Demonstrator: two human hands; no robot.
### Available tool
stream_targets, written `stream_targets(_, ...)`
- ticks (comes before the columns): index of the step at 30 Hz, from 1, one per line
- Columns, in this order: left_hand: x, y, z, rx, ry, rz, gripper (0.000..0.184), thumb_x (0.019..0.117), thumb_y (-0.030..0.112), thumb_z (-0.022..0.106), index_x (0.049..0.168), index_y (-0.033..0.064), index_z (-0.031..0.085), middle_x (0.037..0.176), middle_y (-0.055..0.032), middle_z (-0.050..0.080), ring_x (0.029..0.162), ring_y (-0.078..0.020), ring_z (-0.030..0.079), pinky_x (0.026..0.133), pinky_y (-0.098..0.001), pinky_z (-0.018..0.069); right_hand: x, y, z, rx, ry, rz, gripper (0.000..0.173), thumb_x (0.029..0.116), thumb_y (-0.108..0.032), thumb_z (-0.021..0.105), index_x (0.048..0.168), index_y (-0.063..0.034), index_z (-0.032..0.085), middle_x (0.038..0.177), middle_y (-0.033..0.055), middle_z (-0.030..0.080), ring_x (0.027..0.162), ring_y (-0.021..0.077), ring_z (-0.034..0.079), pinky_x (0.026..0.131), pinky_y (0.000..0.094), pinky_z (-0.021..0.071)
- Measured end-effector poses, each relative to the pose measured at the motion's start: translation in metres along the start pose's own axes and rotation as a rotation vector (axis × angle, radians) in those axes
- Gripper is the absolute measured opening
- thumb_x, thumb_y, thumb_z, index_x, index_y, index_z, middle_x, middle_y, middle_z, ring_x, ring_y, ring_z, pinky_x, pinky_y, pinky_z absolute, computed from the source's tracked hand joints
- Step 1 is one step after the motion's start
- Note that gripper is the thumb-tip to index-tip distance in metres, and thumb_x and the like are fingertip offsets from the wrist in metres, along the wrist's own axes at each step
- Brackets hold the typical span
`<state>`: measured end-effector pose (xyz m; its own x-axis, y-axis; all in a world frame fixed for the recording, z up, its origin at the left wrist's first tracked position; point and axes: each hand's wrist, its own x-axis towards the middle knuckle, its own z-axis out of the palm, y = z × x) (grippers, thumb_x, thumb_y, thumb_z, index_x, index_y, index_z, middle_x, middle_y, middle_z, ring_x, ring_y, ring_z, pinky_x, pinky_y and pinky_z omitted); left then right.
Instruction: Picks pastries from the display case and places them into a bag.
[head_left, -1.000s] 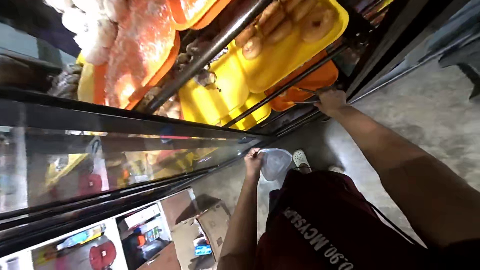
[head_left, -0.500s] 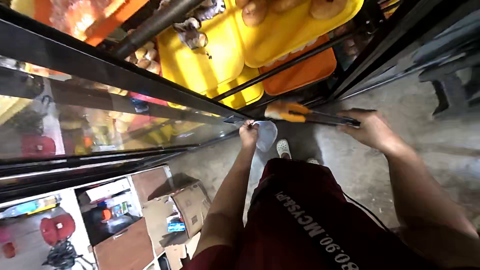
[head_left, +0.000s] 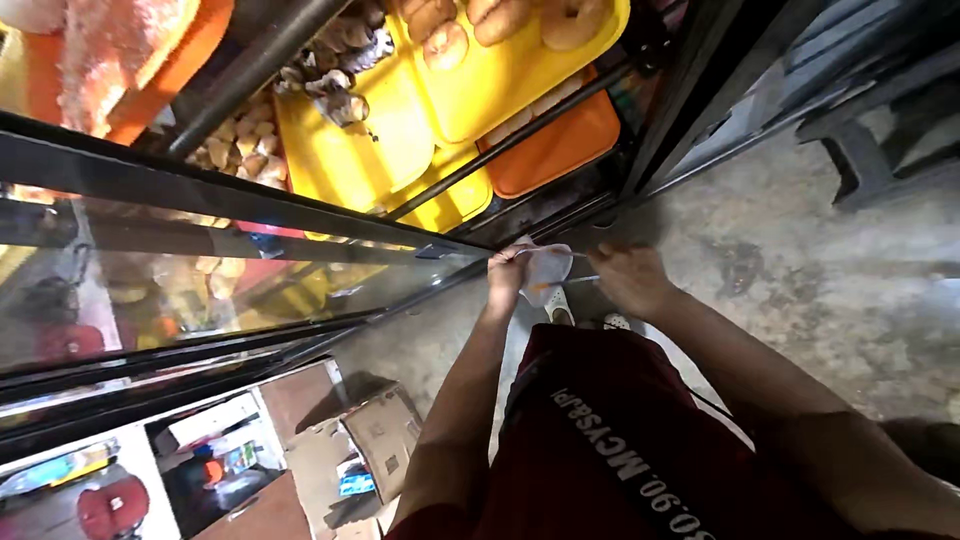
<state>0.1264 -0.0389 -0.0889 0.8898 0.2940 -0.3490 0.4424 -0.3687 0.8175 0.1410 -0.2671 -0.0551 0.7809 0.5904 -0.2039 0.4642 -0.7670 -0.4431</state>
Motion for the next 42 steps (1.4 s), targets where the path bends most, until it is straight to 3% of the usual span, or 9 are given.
stream_targets(4,-0.007,-0.011,-0.014,-0.152,0.095,-0.154,0.017,0.1027,0.016,0.062,0.11,0.0036,0.071,0.087,-0.0025,0.067,0.064,-0.0042,0.053,0.059,-0.0237,0.0474,-0.015,0.022,-0.042,0.063,-0.042,0.026,0.031,0.0911,-0.018,0.078,0.118,-0.0036,0.071,0.11,0.02,0.07,0.1,0.0422,0.069,0.079,0.0627,0.0546)
stream_targets(9,-0.017,-0.034,-0.02,-0.3,0.254,-0.278,0.012,0.1005,0.008,0.063,0.101,-0.0025,0.069,0.073,-0.0039,0.064,0.054,-0.0057,0.054,0.048,-0.0217,0.045,0.014,0.053,-0.065,0.069,0.125,0.155,0.039,0.0955,-0.022,0.073,0.13,-0.0055,0.067,0.118,0.0249,0.068,0.103,0.0493,0.067,0.079,0.0699,0.0512)
stream_targets(17,-0.053,-0.06,-0.031,-0.38,0.139,-0.252,0.014,0.101,0.002,0.057,0.102,-0.0055,0.069,0.073,-0.002,0.067,0.055,-0.003,0.057,0.05,-0.0197,0.0481,0.203,0.054,0.018,0.061,0.187,0.254,0.047,0.0961,-0.011,0.068,0.14,0.0012,0.057,0.138,0.0291,0.057,0.127,0.0508,0.055,0.094,0.0676,0.0489)
stream_targets(22,-0.048,-0.069,-0.046,-0.368,0.146,-0.301,0.015,0.1009,0.001,0.057,0.103,-0.0056,0.07,0.074,-0.0025,0.067,0.057,-0.0034,0.059,0.052,-0.02,0.0493,0.261,0.035,0.042,-0.016,0.055,0.339,0.034,0.0928,0.007,0.06,0.126,0.009,0.062,0.135,0.0327,0.057,0.126,0.0517,0.055,0.093,0.065,0.0497)
stream_targets(25,-0.041,-0.069,-0.055,-0.371,0.157,-0.31,0.015,0.1006,-0.001,0.056,0.103,-0.0057,0.07,0.075,-0.0016,0.068,0.059,-0.0019,0.06,0.053,-0.0187,0.0498,0.279,0.03,0.059,-0.027,0.006,0.374,0.046,0.0945,0.008,0.056,0.14,0.0061,0.054,0.143,0.0307,0.053,0.132,0.0501,0.052,0.101,0.0654,0.0452)
stream_targets(28,-0.031,-0.069,-0.06,-0.38,0.147,-0.304,0.015,0.1009,-0.001,0.056,0.104,-0.0049,0.07,0.074,-0.0007,0.068,0.057,-0.0012,0.058,0.051,-0.0178,0.0481,0.291,0.026,0.067,-0.038,0.054,0.452,0.044,0.0979,0.003,0.051,0.141,0.0028,0.054,0.136,0.0287,0.059,0.122,0.0481,0.06,0.092,0.0644,0.0497)
stream_targets(34,-0.015,-0.062,-0.067,-0.397,0.126,-0.308,0.013,0.1003,-0.001,0.057,0.103,-0.0049,0.069,0.069,-0.0002,0.066,0.053,-0.0018,0.056,0.048,-0.0179,0.0467,0.288,0.044,0.06,-0.031,0.089,0.395,0.049,0.0977,0.004,0.052,0.146,-0.0015,0.052,0.144,0.0268,0.055,0.133,0.047,0.052,0.104,0.0649,0.0424)
stream_targets(38,-0.012,-0.065,-0.068,-0.383,0.103,-0.289,0.014,0.1009,0.002,0.058,0.102,-0.0045,0.07,0.067,-0.0004,0.065,0.051,-0.0026,0.054,0.046,-0.0188,0.0456,0.25,0.048,0.043,-0.103,0.141,0.318,0.034,0.0954,0.009,0.052,0.127,0.0035,0.063,0.124,0.0306,0.065,0.11,0.0527,0.064,0.081,0.0661,0.0514)
stream_targets(42,-0.013,-0.071,-0.063,-0.372,0.082,-0.28,0.014,0.1004,0.003,0.058,0.1,-0.0039,0.071,0.068,-0.0001,0.065,0.052,-0.0024,0.055,0.047,-0.019,0.0462,0.218,0.062,0.052,-0.104,0.214,0.236,0.043,0.0933,0.011,0.054,0.133,-0.003,0.063,0.129,0.0256,0.064,0.111,0.0506,0.064,0.077,0.0643,0.0526)
